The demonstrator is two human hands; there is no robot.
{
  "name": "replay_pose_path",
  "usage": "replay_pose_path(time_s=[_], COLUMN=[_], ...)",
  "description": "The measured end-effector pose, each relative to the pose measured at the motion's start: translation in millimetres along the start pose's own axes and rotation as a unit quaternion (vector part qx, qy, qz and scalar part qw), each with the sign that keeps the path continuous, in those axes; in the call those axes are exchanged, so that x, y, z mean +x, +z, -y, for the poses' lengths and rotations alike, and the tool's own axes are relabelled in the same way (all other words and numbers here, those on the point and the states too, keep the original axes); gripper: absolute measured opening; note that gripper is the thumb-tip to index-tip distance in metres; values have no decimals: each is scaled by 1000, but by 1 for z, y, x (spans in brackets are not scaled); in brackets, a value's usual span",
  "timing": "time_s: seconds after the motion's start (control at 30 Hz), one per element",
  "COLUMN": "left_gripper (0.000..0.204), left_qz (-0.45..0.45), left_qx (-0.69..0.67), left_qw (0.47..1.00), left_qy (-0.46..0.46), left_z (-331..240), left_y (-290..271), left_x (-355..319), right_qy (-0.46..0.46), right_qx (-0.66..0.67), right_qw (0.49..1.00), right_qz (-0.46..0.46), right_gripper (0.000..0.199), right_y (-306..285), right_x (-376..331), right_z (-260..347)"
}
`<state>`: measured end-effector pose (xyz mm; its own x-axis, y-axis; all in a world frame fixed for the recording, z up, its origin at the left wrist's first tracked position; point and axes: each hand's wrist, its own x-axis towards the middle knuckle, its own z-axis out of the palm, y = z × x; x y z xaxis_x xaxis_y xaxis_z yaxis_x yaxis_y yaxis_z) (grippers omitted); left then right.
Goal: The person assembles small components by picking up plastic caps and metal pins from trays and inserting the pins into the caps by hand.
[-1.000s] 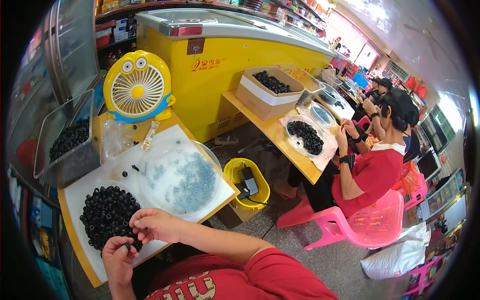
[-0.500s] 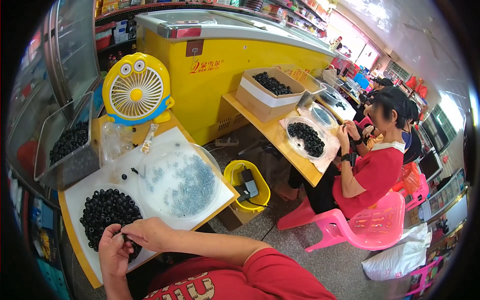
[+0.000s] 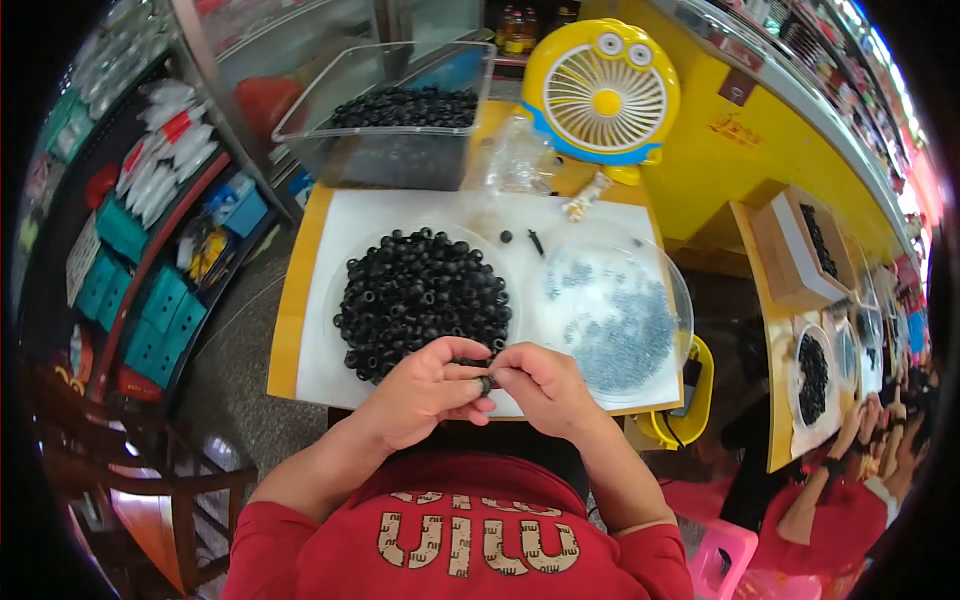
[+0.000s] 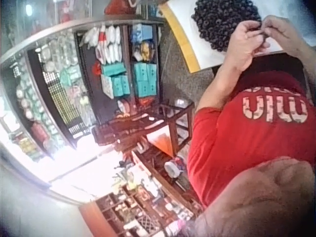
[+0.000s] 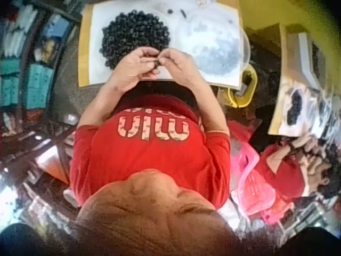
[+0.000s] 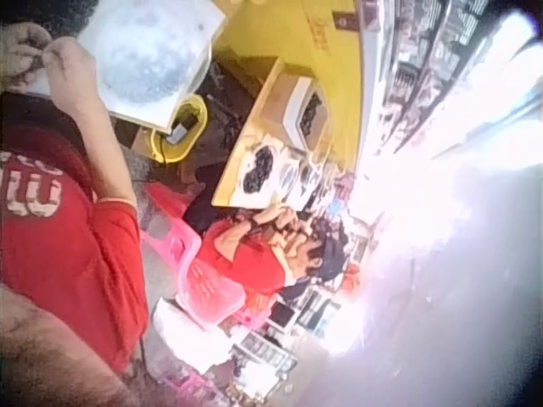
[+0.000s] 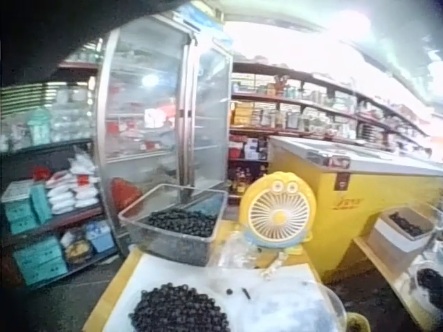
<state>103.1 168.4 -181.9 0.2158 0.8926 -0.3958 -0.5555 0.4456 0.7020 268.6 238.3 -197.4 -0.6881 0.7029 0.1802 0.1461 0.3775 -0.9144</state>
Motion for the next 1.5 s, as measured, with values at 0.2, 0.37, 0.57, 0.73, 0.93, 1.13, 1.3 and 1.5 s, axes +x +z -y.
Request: replay_pose_path(time_s=[0.2, 0.37, 0.57, 0.73, 0.93, 1.13, 1.3, 1.5], left_gripper=[35, 35, 35, 35, 37, 39, 40, 42], left_qz=[63, 64, 34, 39, 43, 15, 34, 73], left_qx=[-14, -32, 38, -17, 19, 163, 111, 38], left_qw=[998, 997, 998, 998, 999, 985, 993, 997], left_qy=[22, 9, 36, 36, 12, 59, 30, -13], left_z=[-1, 1, 9, 8, 8, 7, 3, 1], left_y=[-12, -12, -12, -13, -9, -3, -7, -7], left_x=[-6, -6, -6, -6, -8, -13, -12, -13], right_qy=[-16, -70, -19, -56, -142, -118, -132, -207], right_qx=[2, -10, 4, 5, -43, -53, -97, -185], right_qw=[998, 997, 1000, 998, 989, 991, 986, 960], right_qz=[60, 20, 12, 26, -4, -17, 43, 44], right_gripper=[11, 10, 9, 10, 10, 9, 15, 17], right_y=[-2, 6, 4, 2, 5, 6, -1, -2], right_x=[4, -1, -4, -4, -9, -9, -7, -13], right_z=[9, 4, 1, 8, -4, -3, 8, 7])
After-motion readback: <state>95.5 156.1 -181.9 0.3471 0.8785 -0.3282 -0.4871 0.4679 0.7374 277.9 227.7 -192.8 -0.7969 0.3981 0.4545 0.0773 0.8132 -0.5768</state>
